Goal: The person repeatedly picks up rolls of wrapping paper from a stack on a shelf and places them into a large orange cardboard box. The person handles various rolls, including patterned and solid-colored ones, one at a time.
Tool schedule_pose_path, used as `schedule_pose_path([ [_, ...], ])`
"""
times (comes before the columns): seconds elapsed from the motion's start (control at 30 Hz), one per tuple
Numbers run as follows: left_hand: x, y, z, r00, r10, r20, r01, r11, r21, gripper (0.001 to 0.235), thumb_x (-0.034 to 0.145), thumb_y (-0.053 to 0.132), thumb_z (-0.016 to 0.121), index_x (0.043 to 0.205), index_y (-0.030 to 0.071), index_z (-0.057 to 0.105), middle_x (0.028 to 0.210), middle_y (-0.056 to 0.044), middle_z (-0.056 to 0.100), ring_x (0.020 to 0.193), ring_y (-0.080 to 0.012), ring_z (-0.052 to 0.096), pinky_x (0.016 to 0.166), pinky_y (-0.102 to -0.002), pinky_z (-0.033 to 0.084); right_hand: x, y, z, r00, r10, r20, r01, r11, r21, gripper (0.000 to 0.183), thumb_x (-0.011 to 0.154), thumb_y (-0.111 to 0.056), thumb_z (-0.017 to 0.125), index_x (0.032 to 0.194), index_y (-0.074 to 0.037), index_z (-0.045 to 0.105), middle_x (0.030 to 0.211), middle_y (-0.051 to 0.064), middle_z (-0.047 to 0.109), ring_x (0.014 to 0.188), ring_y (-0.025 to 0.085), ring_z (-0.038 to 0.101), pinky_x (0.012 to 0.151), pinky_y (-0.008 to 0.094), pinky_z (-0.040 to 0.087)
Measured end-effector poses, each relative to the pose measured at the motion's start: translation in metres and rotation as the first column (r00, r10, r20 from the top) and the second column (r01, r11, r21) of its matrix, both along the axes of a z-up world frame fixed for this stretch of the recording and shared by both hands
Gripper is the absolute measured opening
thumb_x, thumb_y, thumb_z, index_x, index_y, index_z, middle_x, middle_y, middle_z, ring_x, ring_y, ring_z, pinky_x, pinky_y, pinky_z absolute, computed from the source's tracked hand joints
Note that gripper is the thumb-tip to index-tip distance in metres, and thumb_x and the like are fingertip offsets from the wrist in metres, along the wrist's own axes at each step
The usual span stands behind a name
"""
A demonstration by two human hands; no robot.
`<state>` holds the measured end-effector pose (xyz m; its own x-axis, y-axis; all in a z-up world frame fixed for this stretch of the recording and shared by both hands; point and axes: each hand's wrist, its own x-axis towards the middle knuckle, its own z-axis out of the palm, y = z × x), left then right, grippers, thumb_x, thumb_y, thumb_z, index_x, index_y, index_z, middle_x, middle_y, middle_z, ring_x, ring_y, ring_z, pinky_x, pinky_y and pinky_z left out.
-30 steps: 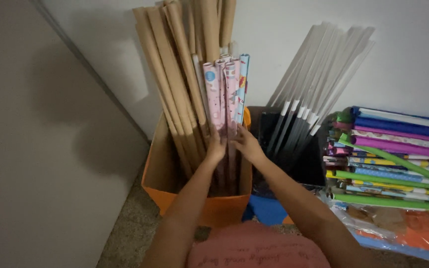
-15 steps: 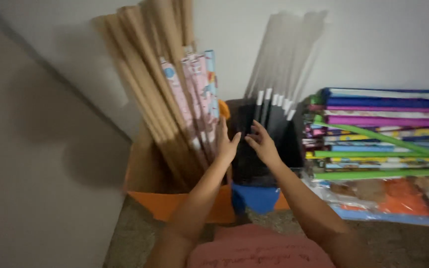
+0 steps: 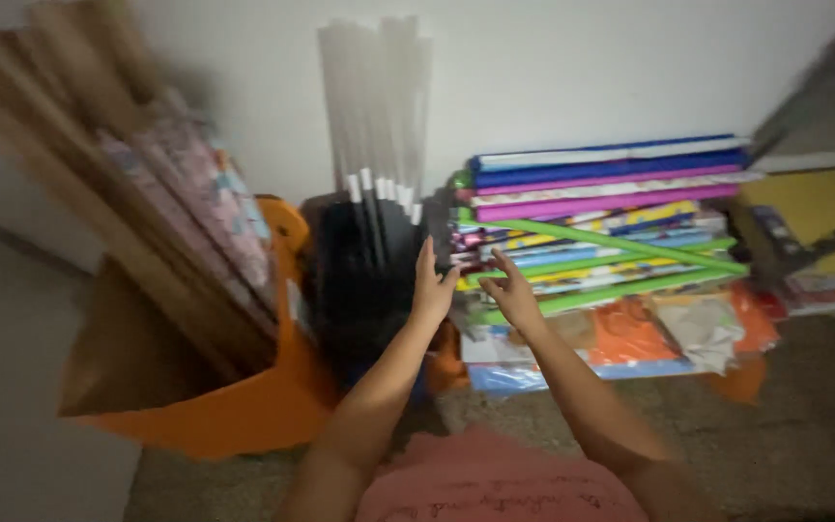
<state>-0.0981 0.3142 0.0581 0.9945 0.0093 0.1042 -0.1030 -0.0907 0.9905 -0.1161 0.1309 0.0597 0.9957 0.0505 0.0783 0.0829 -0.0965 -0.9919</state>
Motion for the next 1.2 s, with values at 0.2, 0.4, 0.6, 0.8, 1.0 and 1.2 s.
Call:
schedule_pose_path([
  [0.2, 0.0, -0.088, -0.027, 0.999, -0.036, -0.001, 0.036, 0.996, 0.086, 0.091, 0.094, 0.012, 0.072, 0.166, 0.015, 0.017, 0.165, -0.027, 0.012, 0.146, -0.0528, 0.026, 0.107, -0.056, 0.05, -0.005, -0.1, -0.02, 0.999, -0.021, -0.036, 0.02, 1.0, -0.023, 0.075, 0.093, -0.024, 0.076, 0.159, -0.016, 0.04, 0.15, 0.029, 0.046, 0.121, 0.047, 0.061, 0.094, 0.054, 0.057],
  [0.4, 0.019, -0.111, -0.056, 0.989, -0.027, 0.146, -0.006, 0.975, 0.222, 0.088, 0.09, 0.01, 0.076, 0.162, 0.005, 0.025, 0.159, -0.033, 0.026, 0.131, -0.0549, 0.048, 0.086, -0.052, 0.064, -0.009, -0.127, -0.016, 0.994, -0.084, -0.069, 0.083, 0.996, -0.017, 0.077, 0.092, -0.017, 0.078, 0.158, -0.014, 0.039, 0.148, 0.032, 0.047, 0.119, 0.049, 0.062, 0.095, 0.054, 0.056],
  [0.6, 0.042, -0.122, -0.074, 0.977, -0.018, 0.213, -0.049, 0.95, 0.308, 0.087, 0.09, 0.021, 0.078, 0.162, 0.009, 0.03, 0.159, -0.03, 0.03, 0.148, -0.046, 0.031, 0.117, -0.054, 0.04, 0.001, -0.141, -0.028, 0.992, -0.12, -0.036, 0.117, 0.99, -0.075, 0.073, 0.093, -0.007, 0.069, 0.16, -0.013, 0.039, 0.148, 0.033, 0.048, 0.115, 0.048, 0.065, 0.092, 0.051, 0.058],
  [0.8, 0.053, -0.119, -0.072, 0.974, -0.031, 0.226, -0.045, 0.944, 0.326, 0.086, 0.086, 0.023, 0.08, 0.159, 0.008, 0.037, 0.157, -0.03, 0.035, 0.148, -0.0439, 0.034, 0.12, -0.051, 0.033, -0.005, -0.136, -0.005, 0.978, -0.194, -0.078, 0.195, 0.981, -0.006, 0.077, 0.09, -0.019, 0.078, 0.157, -0.01, 0.042, 0.147, 0.035, 0.048, 0.117, 0.048, 0.063, 0.089, 0.05, 0.058],
  [1.0, 0.07, -0.107, -0.091, 0.979, -0.096, 0.178, 0.025, 0.93, 0.366, 0.084, 0.086, 0.021, 0.08, 0.158, 0.006, 0.038, 0.156, -0.029, 0.036, 0.148, -0.0435, 0.035, 0.124, -0.05, 0.029, 0.002, -0.138, -0.042, 0.973, -0.204, -0.107, 0.209, 0.977, 0.041, 0.079, 0.089, -0.02, 0.081, 0.156, -0.009, 0.042, 0.146, 0.035, 0.047, 0.114, 0.049, 0.064, 0.087, 0.05, 0.059],
  [1.2, 0.082, -0.117, -0.115, 0.979, -0.162, 0.122, 0.109, 0.929, 0.353, 0.078, 0.091, 0.029, 0.077, 0.158, 0.01, 0.041, 0.155, -0.027, 0.036, 0.149, -0.0444, 0.03, 0.123, -0.052, 0.027, 0.011, -0.161, -0.067, 0.966, -0.222, -0.132, 0.236, 0.966, 0.104, 0.074, 0.09, -0.017, 0.078, 0.155, -0.007, 0.043, 0.144, 0.037, 0.047, 0.112, 0.048, 0.065, 0.084, 0.051, 0.06],
])
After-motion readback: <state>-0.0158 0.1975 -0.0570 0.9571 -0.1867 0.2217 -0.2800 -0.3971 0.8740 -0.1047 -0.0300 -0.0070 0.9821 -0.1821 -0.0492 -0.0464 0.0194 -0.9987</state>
